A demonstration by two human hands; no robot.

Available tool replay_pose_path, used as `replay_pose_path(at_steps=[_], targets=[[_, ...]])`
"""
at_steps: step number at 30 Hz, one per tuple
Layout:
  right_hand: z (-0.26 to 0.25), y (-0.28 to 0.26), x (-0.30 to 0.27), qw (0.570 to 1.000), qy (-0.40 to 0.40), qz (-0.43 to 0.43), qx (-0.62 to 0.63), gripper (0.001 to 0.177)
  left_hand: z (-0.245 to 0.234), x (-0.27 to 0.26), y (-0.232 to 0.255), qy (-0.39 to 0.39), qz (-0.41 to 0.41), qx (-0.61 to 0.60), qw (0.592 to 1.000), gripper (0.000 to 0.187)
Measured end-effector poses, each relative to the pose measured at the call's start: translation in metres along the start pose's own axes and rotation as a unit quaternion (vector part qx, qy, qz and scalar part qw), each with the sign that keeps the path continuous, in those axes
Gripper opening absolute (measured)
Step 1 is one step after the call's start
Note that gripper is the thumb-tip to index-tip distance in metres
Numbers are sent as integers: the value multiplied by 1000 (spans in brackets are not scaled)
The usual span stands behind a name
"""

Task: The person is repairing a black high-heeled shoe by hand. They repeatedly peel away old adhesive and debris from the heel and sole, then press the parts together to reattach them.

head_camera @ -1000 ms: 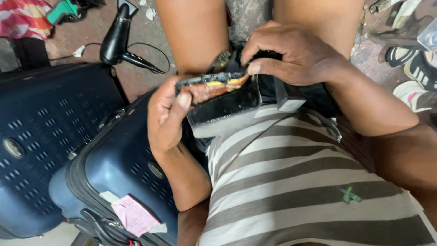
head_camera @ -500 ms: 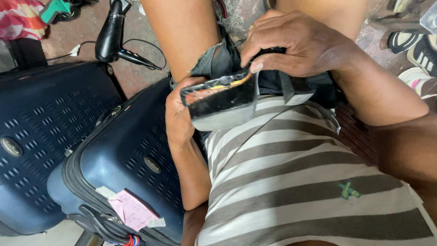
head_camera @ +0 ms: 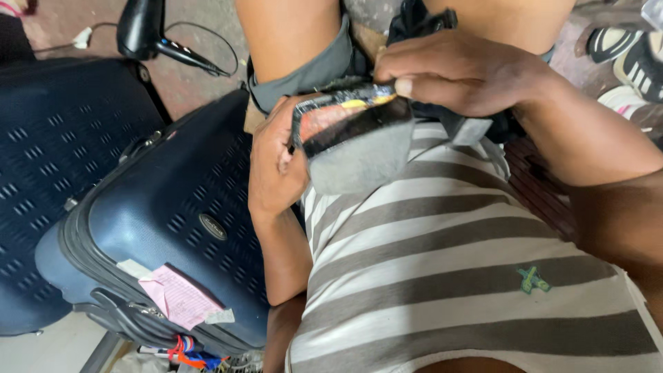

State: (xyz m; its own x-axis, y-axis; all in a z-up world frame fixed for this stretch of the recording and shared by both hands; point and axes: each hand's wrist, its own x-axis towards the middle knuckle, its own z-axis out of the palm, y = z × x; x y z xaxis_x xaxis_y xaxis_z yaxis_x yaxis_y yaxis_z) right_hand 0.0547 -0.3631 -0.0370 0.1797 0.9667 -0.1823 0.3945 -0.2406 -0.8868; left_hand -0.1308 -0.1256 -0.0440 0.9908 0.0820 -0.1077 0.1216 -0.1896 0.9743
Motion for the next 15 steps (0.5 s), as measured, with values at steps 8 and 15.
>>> replay_pose_path(at_steps=[8,15], targets=[[9,4,2,1000,-4,14,-6,23,0,-13,-20,-53,-36,-249,966,55],[4,7,5,999,-27,-6,-23,28,-11,-7,-33,-123,-22,-111,986,85]])
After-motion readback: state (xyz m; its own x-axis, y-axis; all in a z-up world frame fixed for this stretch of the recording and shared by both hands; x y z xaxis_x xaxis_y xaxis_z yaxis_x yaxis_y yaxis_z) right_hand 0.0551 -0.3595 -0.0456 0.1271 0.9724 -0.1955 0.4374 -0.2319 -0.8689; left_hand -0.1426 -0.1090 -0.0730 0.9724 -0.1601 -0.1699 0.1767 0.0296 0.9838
